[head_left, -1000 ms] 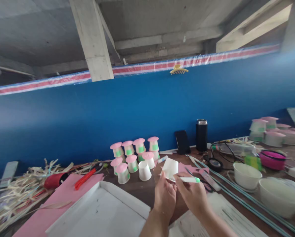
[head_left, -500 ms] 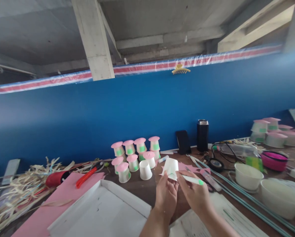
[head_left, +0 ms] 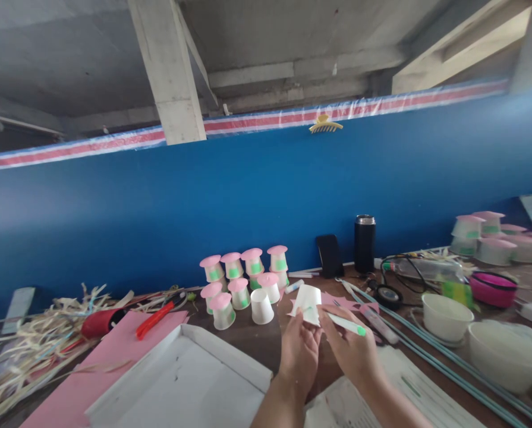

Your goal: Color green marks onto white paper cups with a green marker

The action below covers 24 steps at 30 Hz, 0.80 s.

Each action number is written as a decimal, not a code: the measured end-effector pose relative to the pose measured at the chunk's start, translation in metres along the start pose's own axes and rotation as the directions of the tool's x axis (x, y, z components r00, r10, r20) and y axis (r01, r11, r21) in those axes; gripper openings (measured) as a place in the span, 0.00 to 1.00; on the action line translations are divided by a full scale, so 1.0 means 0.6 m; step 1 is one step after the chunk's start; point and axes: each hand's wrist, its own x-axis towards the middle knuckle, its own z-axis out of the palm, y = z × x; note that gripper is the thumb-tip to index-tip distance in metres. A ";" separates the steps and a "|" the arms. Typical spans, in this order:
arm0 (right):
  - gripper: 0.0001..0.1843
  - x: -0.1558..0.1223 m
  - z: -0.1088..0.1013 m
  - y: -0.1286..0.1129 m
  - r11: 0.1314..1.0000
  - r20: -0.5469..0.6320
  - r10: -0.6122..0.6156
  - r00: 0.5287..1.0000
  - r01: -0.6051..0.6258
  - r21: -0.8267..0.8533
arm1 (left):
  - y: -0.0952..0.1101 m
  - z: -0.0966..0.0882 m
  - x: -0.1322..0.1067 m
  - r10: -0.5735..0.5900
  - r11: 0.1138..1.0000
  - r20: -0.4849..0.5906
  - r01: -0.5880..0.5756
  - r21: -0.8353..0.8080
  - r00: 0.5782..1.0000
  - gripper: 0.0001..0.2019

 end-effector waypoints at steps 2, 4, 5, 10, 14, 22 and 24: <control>0.08 -0.001 0.000 0.000 1.000 -0.017 -0.018 1.000 0.018 -0.008 | 0.000 0.002 0.000 0.015 1.000 0.010 -0.015 -0.003 1.000 0.08; 0.09 -0.001 0.000 0.001 1.000 -0.022 -0.021 1.000 0.021 -0.004 | -0.001 0.005 -0.001 0.035 0.999 0.025 -0.035 -0.002 0.999 0.08; 0.09 -0.002 0.000 0.001 1.000 -0.017 -0.015 1.000 0.015 0.001 | -0.001 0.007 -0.002 0.042 0.999 0.038 -0.043 0.002 0.998 0.09; 0.09 -0.002 0.001 0.006 1.000 0.027 -0.002 1.000 0.002 0.016 | -0.004 0.005 -0.002 0.076 0.996 0.070 -0.078 0.031 0.995 0.10; 0.09 -0.002 0.002 0.004 1.000 0.023 -0.031 0.999 0.031 0.002 | -0.004 0.003 -0.002 0.079 0.996 0.055 -0.081 0.041 0.995 0.08; 0.09 -0.001 -0.003 0.000 1.000 0.014 -0.007 1.000 0.007 0.027 | -0.002 0.009 -0.007 0.090 0.991 0.113 -0.100 0.087 0.989 0.12; 0.09 -0.001 -0.003 0.000 1.000 0.026 -0.013 1.000 0.012 0.023 | -0.002 0.007 -0.006 0.093 0.990 0.126 -0.105 0.097 0.988 0.11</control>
